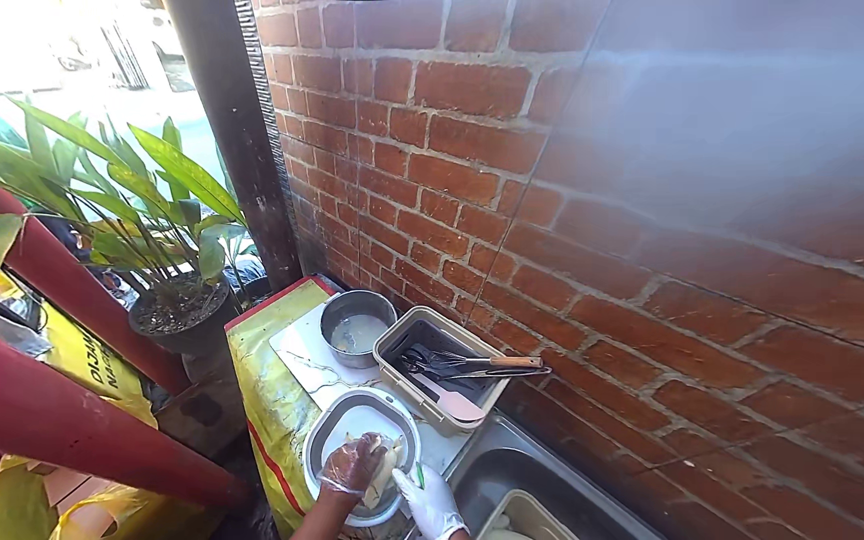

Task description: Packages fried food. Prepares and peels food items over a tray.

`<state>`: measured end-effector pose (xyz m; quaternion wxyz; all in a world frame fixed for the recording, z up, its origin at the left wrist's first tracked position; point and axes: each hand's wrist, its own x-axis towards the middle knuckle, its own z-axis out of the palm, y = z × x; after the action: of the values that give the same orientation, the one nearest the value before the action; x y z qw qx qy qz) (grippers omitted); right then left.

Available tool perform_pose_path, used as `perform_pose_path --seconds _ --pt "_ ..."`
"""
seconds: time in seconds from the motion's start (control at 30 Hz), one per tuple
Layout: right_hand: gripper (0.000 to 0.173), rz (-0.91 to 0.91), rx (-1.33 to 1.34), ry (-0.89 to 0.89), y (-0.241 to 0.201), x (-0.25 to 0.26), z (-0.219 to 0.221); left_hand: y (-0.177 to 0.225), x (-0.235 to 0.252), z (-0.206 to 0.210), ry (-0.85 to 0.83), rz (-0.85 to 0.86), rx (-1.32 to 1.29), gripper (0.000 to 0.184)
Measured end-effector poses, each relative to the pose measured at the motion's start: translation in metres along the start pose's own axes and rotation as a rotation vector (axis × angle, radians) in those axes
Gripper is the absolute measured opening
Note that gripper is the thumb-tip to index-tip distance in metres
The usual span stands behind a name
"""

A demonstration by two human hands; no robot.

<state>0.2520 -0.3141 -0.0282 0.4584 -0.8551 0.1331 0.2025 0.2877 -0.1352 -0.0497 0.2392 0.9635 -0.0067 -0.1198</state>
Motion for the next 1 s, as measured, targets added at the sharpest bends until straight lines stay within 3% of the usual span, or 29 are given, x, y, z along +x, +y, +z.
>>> perform_pose_path --seconds 0.1,0.23,0.27,0.33,0.4,0.43,0.53,0.63,0.73,0.87,1.0 --pt "0.045 -0.002 0.016 0.003 0.006 -0.017 -0.009 -0.003 0.006 -0.013 0.057 0.125 0.092 0.048" --pt "0.050 0.000 -0.002 0.000 0.014 -0.034 -0.016 -0.004 0.018 -0.026 0.353 0.242 0.161 0.043" --pt "0.054 -0.022 -0.010 0.003 0.019 -0.035 -0.013 -0.003 0.020 -0.029 0.364 0.209 0.144 0.045" --pt "0.066 0.012 -0.090 0.017 0.019 -0.030 -0.001 0.001 0.025 -0.033 0.266 -0.022 0.040 0.054" --pt "0.094 0.151 -0.143 -0.005 0.008 -0.020 0.021 -0.002 0.024 -0.021 0.179 -0.266 -0.085 0.060" --pt "0.092 0.214 -0.100 0.015 0.005 -0.009 0.029 -0.002 0.022 -0.012 0.194 -0.333 -0.187 0.060" --pt "0.056 0.258 -0.024 0.044 -0.007 0.031 0.033 -0.007 0.021 -0.006 0.449 -0.418 -0.640 0.045" --pt "0.038 0.300 0.029 0.063 0.009 0.020 0.023 -0.007 0.000 -0.022 0.592 -0.528 -1.076 0.043" --pt "0.036 0.359 0.140 0.103 0.031 -0.002 0.008 0.002 -0.019 -0.034 0.565 -0.510 -1.396 0.046" --pt "0.039 0.416 0.375 0.207 0.061 -0.025 -0.007 0.011 -0.038 -0.017 0.417 -0.493 -1.573 0.049" --pt "0.056 0.369 0.244 0.248 0.069 -0.031 -0.035 0.020 -0.049 0.008 0.378 -0.603 -1.804 0.051"
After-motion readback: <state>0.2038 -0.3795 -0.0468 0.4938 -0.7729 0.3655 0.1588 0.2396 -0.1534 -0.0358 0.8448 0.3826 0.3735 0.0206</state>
